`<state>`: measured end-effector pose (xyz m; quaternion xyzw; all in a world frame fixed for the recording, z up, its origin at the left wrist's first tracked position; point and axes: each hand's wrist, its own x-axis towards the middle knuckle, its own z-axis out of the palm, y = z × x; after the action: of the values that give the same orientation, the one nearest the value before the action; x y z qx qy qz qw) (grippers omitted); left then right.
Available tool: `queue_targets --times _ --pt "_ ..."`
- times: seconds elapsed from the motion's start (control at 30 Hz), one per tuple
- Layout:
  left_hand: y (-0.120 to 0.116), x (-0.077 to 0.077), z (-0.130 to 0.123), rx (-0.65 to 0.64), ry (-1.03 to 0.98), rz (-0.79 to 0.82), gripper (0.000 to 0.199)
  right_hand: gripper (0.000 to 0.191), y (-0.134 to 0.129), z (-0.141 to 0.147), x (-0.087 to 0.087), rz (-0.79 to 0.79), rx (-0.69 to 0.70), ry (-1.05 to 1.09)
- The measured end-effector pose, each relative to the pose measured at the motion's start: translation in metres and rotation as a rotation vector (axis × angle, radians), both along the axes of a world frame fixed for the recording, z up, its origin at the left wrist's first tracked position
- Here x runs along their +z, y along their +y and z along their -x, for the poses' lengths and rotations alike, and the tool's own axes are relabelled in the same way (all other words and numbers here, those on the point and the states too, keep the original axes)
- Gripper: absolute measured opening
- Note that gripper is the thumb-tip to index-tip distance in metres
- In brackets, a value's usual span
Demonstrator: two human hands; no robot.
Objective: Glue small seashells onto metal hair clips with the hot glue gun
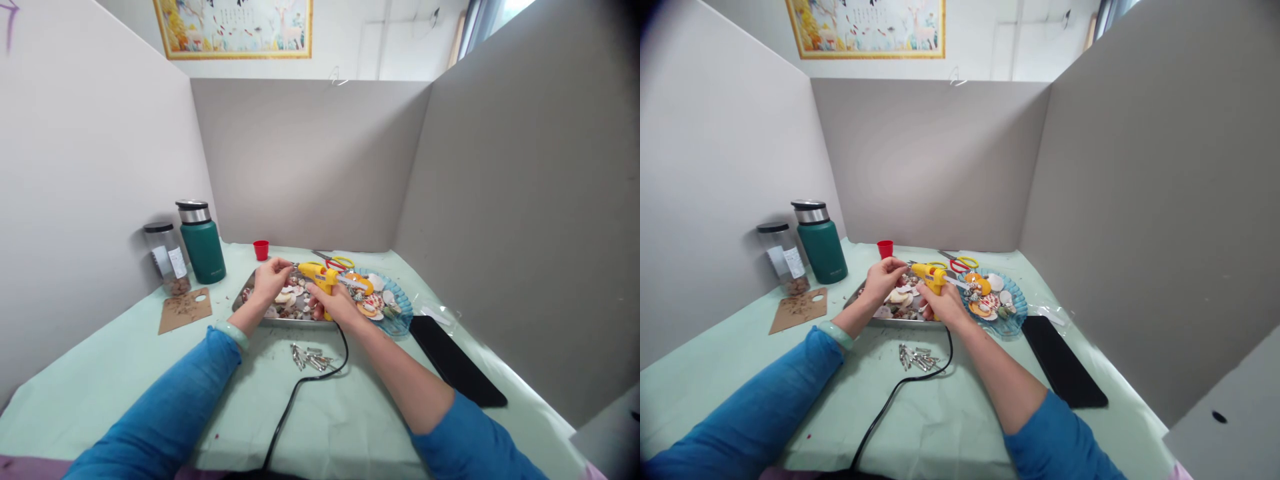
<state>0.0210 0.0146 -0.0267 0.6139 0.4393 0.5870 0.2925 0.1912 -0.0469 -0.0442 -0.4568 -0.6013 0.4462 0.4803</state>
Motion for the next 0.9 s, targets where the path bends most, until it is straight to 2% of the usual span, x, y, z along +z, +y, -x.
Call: queue_targets --times 0.33,0.9 --pt "-0.0068 0.0062 -0.001 -0.054 -0.113 0.07 0.023 0.041 -0.004 0.0 0.0047 -0.015 -0.008 0.016" --pt "-0.0056 0.0056 -0.0009 -0.069 -0.101 0.05 0.022 0.045 -0.0007 -0.0012 0.0005 -0.022 -0.004 -0.005"
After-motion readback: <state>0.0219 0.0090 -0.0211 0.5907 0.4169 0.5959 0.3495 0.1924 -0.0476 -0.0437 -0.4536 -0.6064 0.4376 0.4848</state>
